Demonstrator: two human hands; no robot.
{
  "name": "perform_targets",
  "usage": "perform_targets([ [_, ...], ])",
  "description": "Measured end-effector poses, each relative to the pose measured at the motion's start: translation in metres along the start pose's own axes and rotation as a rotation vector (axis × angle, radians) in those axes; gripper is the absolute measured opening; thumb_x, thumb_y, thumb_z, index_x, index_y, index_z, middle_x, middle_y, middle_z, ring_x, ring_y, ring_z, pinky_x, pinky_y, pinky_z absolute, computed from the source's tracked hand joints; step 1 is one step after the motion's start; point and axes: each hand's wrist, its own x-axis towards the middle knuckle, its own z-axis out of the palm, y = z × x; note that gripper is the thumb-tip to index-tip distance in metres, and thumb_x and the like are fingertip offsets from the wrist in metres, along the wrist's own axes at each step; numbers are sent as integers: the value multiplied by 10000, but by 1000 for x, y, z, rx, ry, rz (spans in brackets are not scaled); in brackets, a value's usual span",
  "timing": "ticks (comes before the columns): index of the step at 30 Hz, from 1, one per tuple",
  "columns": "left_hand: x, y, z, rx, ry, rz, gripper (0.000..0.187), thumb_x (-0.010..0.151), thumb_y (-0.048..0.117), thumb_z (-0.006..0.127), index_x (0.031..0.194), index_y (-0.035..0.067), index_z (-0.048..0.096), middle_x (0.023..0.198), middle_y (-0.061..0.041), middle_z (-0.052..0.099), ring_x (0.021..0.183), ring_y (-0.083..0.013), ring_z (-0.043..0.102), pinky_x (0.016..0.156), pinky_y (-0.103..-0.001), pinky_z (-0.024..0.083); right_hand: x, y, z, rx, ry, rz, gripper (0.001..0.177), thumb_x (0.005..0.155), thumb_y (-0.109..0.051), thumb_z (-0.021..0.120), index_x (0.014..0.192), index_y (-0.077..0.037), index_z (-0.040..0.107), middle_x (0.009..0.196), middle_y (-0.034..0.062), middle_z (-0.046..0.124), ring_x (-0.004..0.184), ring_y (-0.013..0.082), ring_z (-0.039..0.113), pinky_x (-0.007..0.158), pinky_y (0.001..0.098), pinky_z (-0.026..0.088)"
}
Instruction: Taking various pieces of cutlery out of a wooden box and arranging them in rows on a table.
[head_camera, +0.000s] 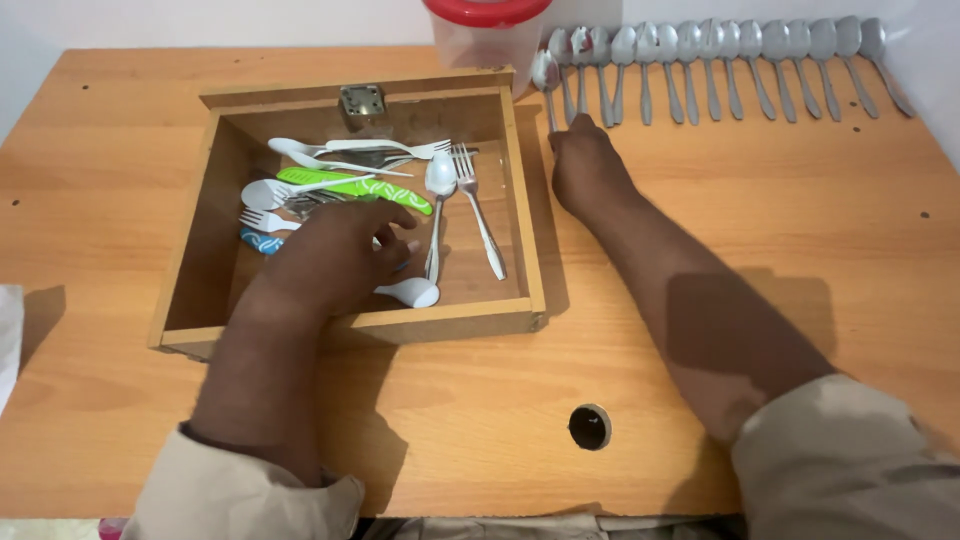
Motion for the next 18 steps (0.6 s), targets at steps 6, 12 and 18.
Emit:
perform_targets([
  [6,2,-1,-2,-14,-35,15,280,752,213,568,1025,187,624,844,-92,665,838,-315,620,690,-433,503,13,-21,-12,78,8,114,238,856,-44,426,897,133,581,943,314,470,807,460,543,693,481,488],
  [12,2,2,-2,-18,-36,26,275,765,194,553,1027,157,627,851,-107,667,834,-312,629,686,-421,504,19,-14,1,303,27,306,262,887,-89,365,1007,115,477,990,279,428,871,421,519,767,504,456],
  [18,3,1,-1,-12,-39,49,275,757,198,570,1022,159,634,854,-116,664,811,-316,634,654,-419,506,30,-3,5,-125,43,18,151,794,10,507,836,133,583,806,227,449,716,405,552,588,459,520],
])
